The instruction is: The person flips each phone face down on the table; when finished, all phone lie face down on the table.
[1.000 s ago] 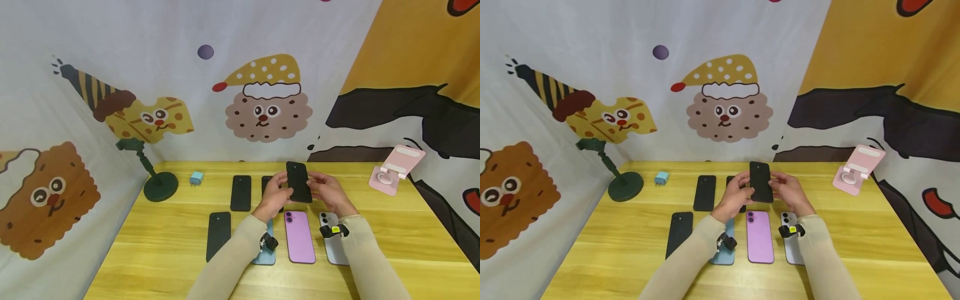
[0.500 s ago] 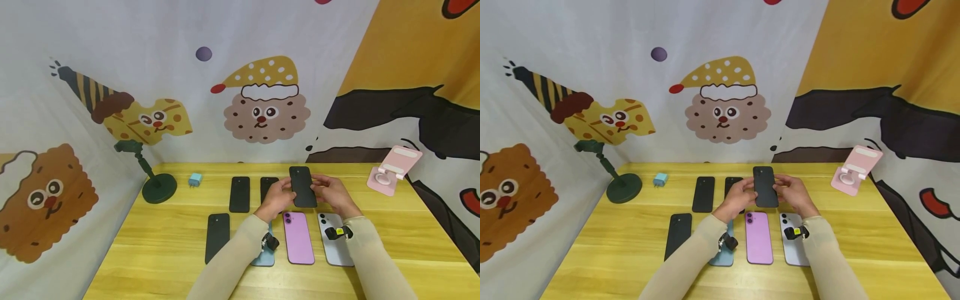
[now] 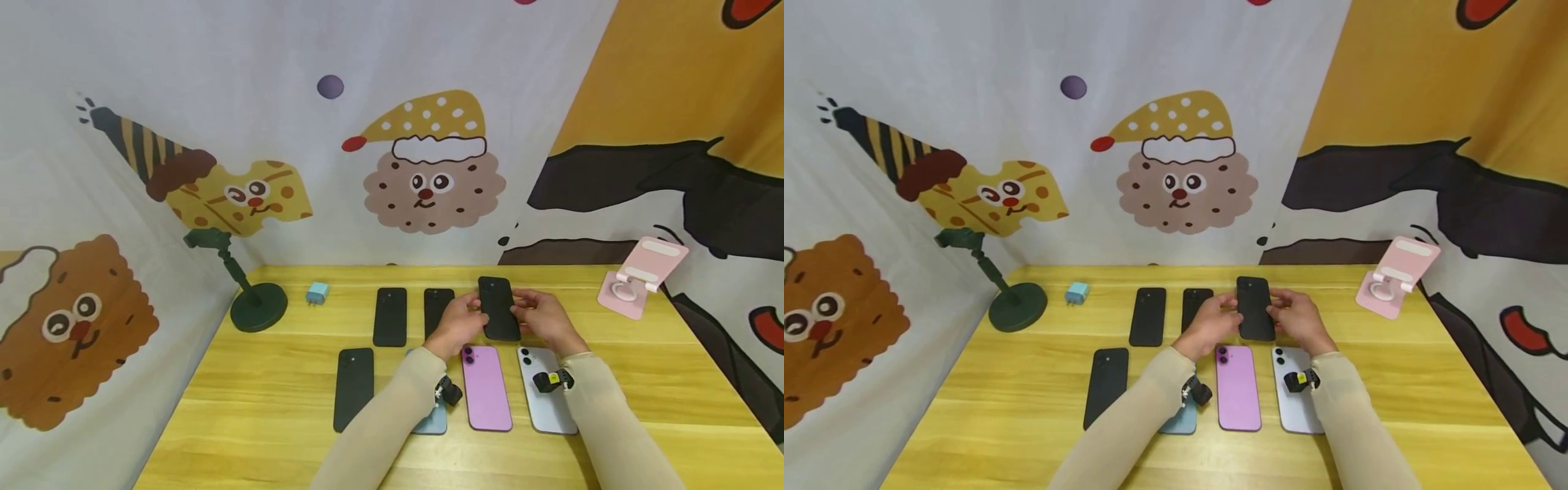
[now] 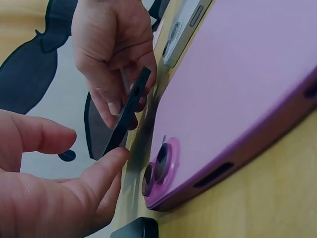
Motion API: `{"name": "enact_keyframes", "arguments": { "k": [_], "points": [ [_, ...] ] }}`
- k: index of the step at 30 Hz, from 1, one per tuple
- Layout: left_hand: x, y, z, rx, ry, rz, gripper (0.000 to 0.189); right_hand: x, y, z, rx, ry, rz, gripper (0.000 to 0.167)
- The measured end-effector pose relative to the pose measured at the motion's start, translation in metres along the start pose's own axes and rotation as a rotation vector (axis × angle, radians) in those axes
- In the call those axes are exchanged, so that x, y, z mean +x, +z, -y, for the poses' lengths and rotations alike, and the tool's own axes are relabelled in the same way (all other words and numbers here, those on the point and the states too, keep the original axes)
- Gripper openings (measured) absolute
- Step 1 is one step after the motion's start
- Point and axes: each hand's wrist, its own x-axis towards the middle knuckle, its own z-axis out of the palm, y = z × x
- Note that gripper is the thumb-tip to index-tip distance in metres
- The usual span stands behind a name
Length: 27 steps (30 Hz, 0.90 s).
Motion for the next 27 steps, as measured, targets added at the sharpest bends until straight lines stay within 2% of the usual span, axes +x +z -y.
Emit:
{"name": "enact_keyframes", "arguments": {
  "k": [10,18,22,27],
  "points": [
    [-0.002,0.003,0.006,0.005,-0.003,-0.017,0.063,-0.003,0.002,0.002,-0.063,0.008,-0.023,0.054],
    [-0.003,0.001,0.010,0.012,-0.033,0.032,0.067,-0.006,0.001,0.006,-0.199,-0.006,-0.041,0.053],
    [-0.004,-0.002,0.007,0.044,-0.037,0.051,0.066,-0.009,-0.001,0.010,-0.224,0.003,-0.041,0.057],
    [-0.007,-0.008,0.003,0.062,-0.029,0.073,0.060,-0.009,-0.004,0.012,-0.305,-0.026,-0.038,0.063]
  ]
}}
